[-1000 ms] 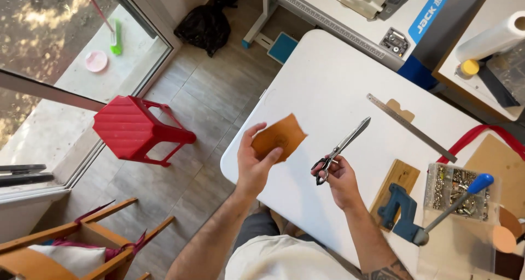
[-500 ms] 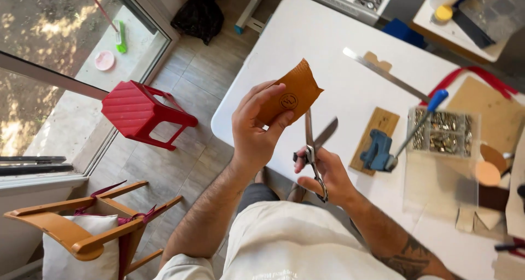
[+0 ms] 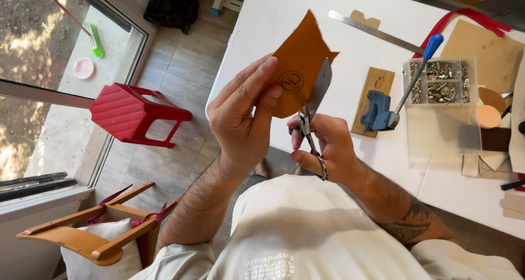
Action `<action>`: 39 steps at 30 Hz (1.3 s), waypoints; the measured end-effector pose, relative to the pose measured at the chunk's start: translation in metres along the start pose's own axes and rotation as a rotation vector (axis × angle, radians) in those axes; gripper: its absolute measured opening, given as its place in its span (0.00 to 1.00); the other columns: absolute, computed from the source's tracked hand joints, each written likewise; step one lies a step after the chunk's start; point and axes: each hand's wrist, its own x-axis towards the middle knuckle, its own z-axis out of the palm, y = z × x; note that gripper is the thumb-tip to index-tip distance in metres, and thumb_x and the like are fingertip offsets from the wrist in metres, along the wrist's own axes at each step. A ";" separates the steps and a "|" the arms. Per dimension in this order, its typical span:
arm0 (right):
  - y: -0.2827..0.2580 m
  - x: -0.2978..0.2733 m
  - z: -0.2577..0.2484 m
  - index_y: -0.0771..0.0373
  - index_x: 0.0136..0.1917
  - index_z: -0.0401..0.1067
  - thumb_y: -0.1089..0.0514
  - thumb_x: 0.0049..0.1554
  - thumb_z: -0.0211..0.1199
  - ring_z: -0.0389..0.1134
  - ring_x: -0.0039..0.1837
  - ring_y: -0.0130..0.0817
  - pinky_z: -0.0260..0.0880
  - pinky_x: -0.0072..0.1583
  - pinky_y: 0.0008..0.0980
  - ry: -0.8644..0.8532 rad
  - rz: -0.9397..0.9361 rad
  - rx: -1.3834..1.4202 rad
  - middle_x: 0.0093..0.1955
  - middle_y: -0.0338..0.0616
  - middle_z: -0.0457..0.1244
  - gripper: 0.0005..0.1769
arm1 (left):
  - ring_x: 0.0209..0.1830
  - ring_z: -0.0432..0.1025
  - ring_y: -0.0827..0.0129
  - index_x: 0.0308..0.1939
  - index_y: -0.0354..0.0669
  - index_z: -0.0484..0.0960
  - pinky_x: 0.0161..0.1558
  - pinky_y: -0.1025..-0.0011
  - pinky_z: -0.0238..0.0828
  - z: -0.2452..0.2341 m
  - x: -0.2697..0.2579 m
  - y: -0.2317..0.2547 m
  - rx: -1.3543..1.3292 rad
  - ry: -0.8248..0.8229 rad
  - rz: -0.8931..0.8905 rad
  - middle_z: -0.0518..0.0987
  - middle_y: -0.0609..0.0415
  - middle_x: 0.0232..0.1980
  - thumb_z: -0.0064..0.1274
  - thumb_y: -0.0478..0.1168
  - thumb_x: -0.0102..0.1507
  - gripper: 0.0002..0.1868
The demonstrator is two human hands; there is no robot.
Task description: The person is crafting a leather item, starting by checking a laser engraver, then cutting a leather piece to shape with scissors, applying glue, and attaching a leopard-print fabric strip.
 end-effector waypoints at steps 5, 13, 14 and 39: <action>-0.035 0.008 0.017 0.68 0.55 0.69 0.39 0.57 0.64 0.67 0.38 0.30 0.71 0.46 0.29 -0.053 0.088 -0.212 0.37 0.42 0.66 0.29 | 0.60 0.83 0.57 0.62 0.43 0.78 0.58 0.65 0.90 -0.016 0.009 0.022 0.175 -0.063 0.040 0.81 0.45 0.61 0.54 0.27 0.73 0.14; -0.034 0.016 0.026 0.69 0.56 0.68 0.40 0.57 0.65 0.66 0.39 0.31 0.70 0.46 0.31 -0.039 0.058 -0.177 0.37 0.43 0.64 0.29 | 0.63 0.82 0.57 0.66 0.45 0.76 0.60 0.65 0.90 -0.029 0.017 0.024 0.195 -0.108 0.053 0.80 0.45 0.64 0.53 0.30 0.75 0.15; -0.033 0.016 0.026 0.69 0.56 0.68 0.40 0.56 0.65 0.67 0.39 0.31 0.71 0.46 0.30 -0.037 0.062 -0.182 0.37 0.43 0.64 0.30 | 0.63 0.82 0.57 0.66 0.45 0.75 0.61 0.65 0.89 -0.030 0.017 0.023 0.193 -0.115 0.049 0.80 0.45 0.65 0.55 0.31 0.75 0.16; -0.032 0.013 0.022 0.63 0.44 0.72 0.45 0.57 0.64 0.57 0.27 0.22 0.59 0.33 0.22 0.042 0.018 -0.534 0.30 0.31 0.62 0.18 | 0.67 0.82 0.53 0.68 0.42 0.73 0.66 0.63 0.88 -0.040 0.041 0.035 0.204 -0.224 0.034 0.80 0.40 0.67 0.67 0.30 0.72 0.24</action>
